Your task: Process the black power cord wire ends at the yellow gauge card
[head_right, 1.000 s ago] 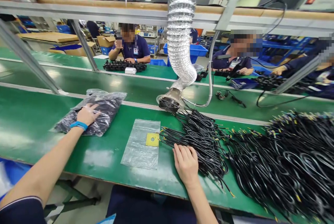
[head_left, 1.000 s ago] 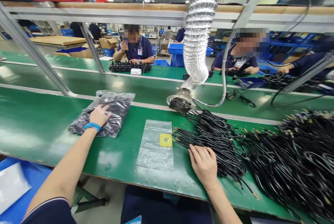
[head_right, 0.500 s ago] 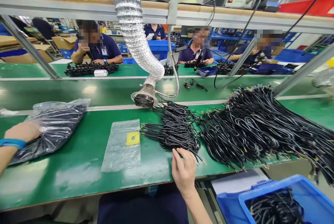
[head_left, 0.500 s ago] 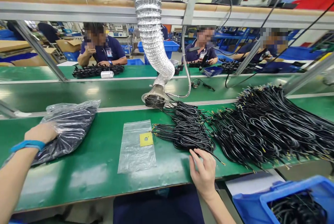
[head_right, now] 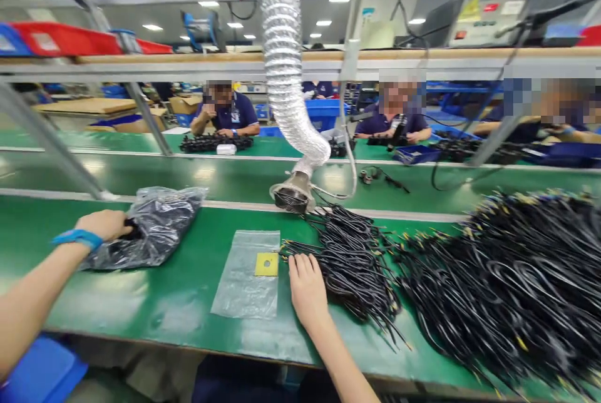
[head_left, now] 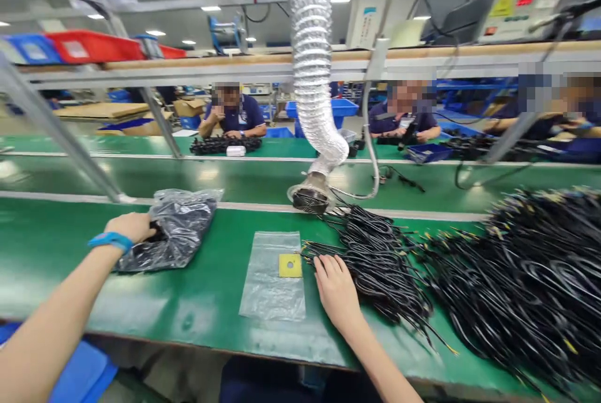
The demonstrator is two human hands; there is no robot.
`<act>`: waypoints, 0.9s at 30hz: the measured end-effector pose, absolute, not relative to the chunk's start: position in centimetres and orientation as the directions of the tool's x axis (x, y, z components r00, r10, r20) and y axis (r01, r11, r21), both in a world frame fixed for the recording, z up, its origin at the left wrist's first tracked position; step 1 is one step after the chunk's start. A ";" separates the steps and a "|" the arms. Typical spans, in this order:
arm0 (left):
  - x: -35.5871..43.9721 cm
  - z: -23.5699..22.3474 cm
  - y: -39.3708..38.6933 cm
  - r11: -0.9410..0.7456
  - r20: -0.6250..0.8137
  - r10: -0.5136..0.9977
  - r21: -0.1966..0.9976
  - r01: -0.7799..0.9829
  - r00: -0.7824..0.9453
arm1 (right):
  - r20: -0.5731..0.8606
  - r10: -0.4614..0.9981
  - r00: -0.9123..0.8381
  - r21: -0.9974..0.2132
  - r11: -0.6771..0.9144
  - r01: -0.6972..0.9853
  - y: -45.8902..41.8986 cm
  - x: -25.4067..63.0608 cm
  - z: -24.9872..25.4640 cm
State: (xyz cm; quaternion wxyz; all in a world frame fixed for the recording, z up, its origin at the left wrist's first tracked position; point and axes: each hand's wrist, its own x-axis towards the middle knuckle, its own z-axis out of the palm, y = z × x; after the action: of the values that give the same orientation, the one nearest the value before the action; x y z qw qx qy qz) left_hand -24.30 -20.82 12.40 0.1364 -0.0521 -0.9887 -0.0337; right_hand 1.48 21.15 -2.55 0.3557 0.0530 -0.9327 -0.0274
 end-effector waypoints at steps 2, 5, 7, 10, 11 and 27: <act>-23.7 12.7 -20.7 0.995 0.208 0.102 -0.026 0.099 -0.973 | 0.641 -0.138 -0.755 0.121 0.990 -0.078 21.3 0.5 -3.2; -23.0 12.7 -20.4 0.989 0.147 0.117 -0.104 0.102 -0.982 | 0.630 -0.146 -0.763 0.150 0.987 -0.065 21.6 0.0 -3.7; -22.5 12.4 -19.5 0.985 0.131 0.136 -0.123 0.121 -0.982 | 0.639 -0.127 -0.759 0.132 0.990 -0.055 21.6 0.2 -3.5; -21.4 10.9 -16.7 0.983 0.129 0.139 -0.140 0.121 -0.982 | 0.668 -0.086 -0.739 0.067 0.996 -0.055 21.4 0.5 -2.9; -20.9 10.1 -15.5 0.983 0.133 0.136 -0.140 0.118 -0.982 | 0.684 -0.066 -0.726 0.034 0.998 -0.059 21.3 0.6 -2.6; -17.9 -1.1 -7.7 0.855 0.527 0.496 -0.159 0.493 -0.690 | 0.720 0.569 -0.397 -0.672 0.714 -0.195 27.1 2.6 5.2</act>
State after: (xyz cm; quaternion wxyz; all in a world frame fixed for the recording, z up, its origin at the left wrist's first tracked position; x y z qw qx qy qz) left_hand -17.85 -7.73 -1.14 0.2876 -0.2689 -0.9192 0.0024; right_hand 2.61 27.14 5.16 0.5351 -0.1240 -0.7555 0.3571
